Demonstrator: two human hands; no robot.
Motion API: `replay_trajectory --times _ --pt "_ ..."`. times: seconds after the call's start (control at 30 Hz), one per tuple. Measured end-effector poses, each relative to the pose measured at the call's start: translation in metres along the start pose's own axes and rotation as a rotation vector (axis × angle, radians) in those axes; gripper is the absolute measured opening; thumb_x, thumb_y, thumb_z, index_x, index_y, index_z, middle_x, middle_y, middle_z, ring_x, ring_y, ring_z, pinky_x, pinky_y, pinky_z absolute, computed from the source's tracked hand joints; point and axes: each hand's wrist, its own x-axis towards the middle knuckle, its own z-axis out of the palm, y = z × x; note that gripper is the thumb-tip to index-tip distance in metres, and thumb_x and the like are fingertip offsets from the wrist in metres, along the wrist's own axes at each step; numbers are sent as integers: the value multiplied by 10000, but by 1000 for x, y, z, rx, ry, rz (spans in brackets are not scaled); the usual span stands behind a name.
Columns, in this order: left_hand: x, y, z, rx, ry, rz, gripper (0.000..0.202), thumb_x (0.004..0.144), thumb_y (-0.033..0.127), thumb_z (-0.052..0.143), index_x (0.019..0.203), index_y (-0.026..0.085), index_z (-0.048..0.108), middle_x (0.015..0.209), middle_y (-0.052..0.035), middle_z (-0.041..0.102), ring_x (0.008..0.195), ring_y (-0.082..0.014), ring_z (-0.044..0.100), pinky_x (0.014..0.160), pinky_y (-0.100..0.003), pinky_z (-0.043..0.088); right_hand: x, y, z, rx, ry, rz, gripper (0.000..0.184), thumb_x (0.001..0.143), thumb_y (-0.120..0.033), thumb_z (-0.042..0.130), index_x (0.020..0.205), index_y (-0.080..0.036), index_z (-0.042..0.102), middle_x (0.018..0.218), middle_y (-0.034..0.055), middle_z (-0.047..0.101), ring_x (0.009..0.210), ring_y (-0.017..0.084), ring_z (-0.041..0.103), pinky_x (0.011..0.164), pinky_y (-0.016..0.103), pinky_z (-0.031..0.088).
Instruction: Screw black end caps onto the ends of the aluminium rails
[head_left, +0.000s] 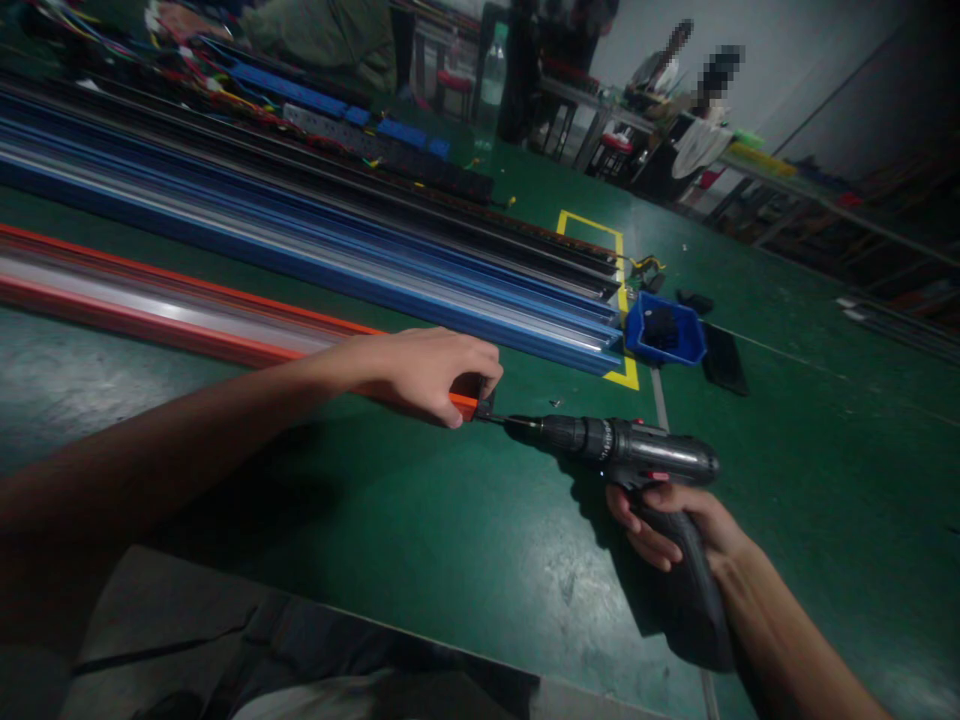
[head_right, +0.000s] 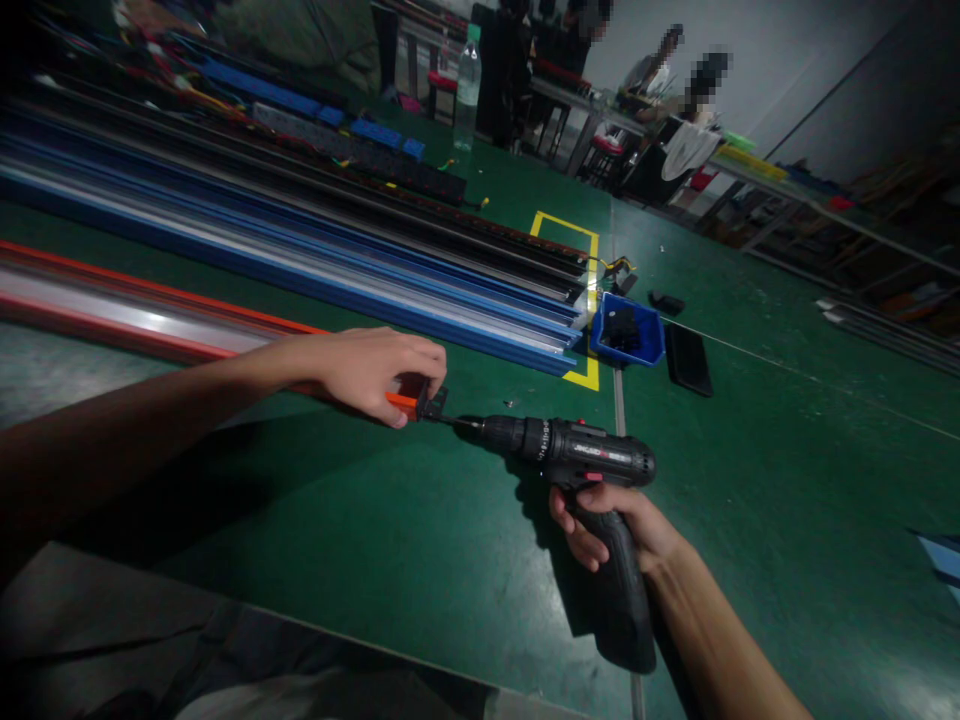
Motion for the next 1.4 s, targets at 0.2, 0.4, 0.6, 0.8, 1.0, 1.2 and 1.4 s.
replay_trajectory --times 0.2,0.4,0.6,0.8,1.0,1.2,1.4 --pt "0 -1 0 6 1 14 244 710 347 752 915 258 655 1036 1 646 925 -194 599 680 -281 365 0 -1 1 -5 0 12 265 865 -313 673 949 -66 726 744 43 659 383 40 463 443 198 524" --pt "0 0 1 7 -7 6 255 715 351 740 933 250 656 1066 -15 652 938 -201 595 700 -284 378 0 -3 5 -11 13 9 282 858 -300 648 983 -58 720 774 73 682 385 43 484 434 194 502" --pt "-1 -1 1 4 -1 5 252 711 344 745 930 255 658 1045 -4 648 911 -189 591 666 -284 354 1 -3 7 -11 -8 -4 300 858 -307 652 982 -47 735 799 95 695 384 40 485 435 192 512" --pt "-1 -1 1 5 4 7 258 706 338 749 935 257 661 1042 4 643 919 -184 595 664 -283 355 1 -2 3 5 -2 1 288 867 -296 665 985 -48 750 778 80 691 384 41 496 447 194 540" --pt "0 -1 1 19 0 -4 269 709 362 750 944 265 660 1056 9 643 912 -184 605 653 -285 349 1 -2 3 21 -6 8 275 866 -286 675 968 -43 753 769 76 688 382 39 498 452 196 547" --pt "0 -1 2 29 7 -9 262 712 375 738 937 267 658 1065 -1 653 921 -196 609 655 -286 347 0 -2 1 36 -17 5 269 875 -278 666 977 -45 753 760 65 682 388 38 493 458 195 547" --pt "0 -2 2 21 6 -6 268 707 374 742 937 269 657 1058 1 653 908 -194 605 656 -289 345 0 -3 3 31 -19 10 273 875 -278 671 982 -42 756 766 62 678 397 37 494 465 194 548"
